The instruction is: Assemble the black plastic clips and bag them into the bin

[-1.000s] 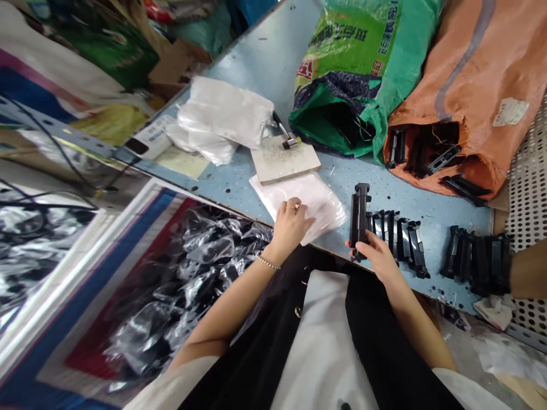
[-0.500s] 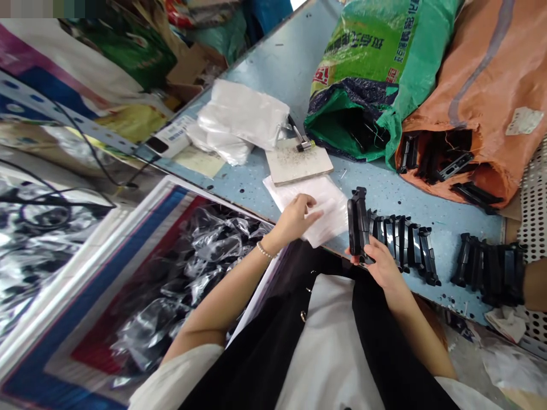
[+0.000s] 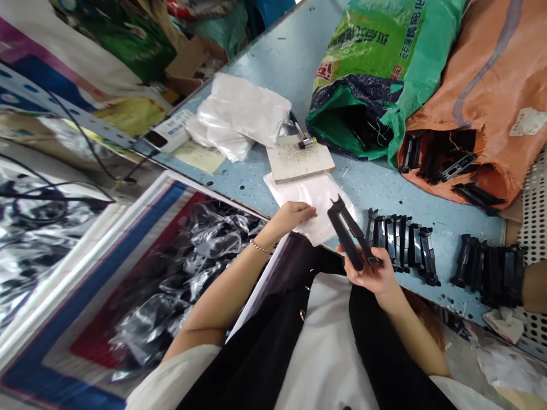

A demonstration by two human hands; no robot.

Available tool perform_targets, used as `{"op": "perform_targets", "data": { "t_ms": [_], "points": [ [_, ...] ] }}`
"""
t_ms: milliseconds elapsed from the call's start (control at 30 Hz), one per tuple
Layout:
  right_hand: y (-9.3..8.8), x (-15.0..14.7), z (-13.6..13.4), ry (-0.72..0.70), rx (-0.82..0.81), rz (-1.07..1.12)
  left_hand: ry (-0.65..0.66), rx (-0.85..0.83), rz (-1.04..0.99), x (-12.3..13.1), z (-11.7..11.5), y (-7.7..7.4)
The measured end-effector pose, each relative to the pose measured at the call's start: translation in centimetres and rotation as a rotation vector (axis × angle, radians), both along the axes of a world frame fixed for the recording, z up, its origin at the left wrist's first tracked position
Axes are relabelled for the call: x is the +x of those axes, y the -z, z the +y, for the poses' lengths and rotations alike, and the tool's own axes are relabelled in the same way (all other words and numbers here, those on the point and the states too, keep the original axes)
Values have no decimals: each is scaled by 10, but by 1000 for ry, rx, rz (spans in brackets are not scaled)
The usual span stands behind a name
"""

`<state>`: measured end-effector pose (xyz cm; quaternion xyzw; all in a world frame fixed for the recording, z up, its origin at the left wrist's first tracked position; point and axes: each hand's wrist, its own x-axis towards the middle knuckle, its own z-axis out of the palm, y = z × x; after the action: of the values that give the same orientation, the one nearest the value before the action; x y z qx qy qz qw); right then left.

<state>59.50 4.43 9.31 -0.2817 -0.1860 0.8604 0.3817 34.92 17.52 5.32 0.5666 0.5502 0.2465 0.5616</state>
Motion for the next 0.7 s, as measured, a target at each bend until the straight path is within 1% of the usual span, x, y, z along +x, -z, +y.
{"op": "perform_targets", "data": {
  "t_ms": [67,100,167,200,267,333,367,433,500,567,633,700],
  "points": [
    [8,-8,0,-74,-84,110,-16,14,-6,2,-1,0],
    [11,-11,0,-85,-138,135,-42,41,0,3,-2,1],
    [17,-14,0,-44,-237,146,-99,163,40,2,-5,2],
    [18,-15,0,-6,-266,144,-107,267,79,1,-7,3],
    [19,-15,0,24,-279,152,-48,525,191,-2,-10,4],
    [17,-18,2,-32,-270,181,59,735,307,-3,-12,4],
    [17,-20,5,-67,-271,198,102,796,354,-3,-14,2],
    [18,-26,14,-98,-279,226,149,856,406,-1,-21,-3],
    [21,-32,25,-59,-267,212,213,905,373,3,-33,-11],
    [26,-35,34,17,-206,114,323,960,267,10,-51,-19],
    [28,-36,37,88,-94,-122,438,989,154,19,-69,-25],
    [25,-34,33,117,17,-378,500,958,98,27,-82,-30]
  ]
}}
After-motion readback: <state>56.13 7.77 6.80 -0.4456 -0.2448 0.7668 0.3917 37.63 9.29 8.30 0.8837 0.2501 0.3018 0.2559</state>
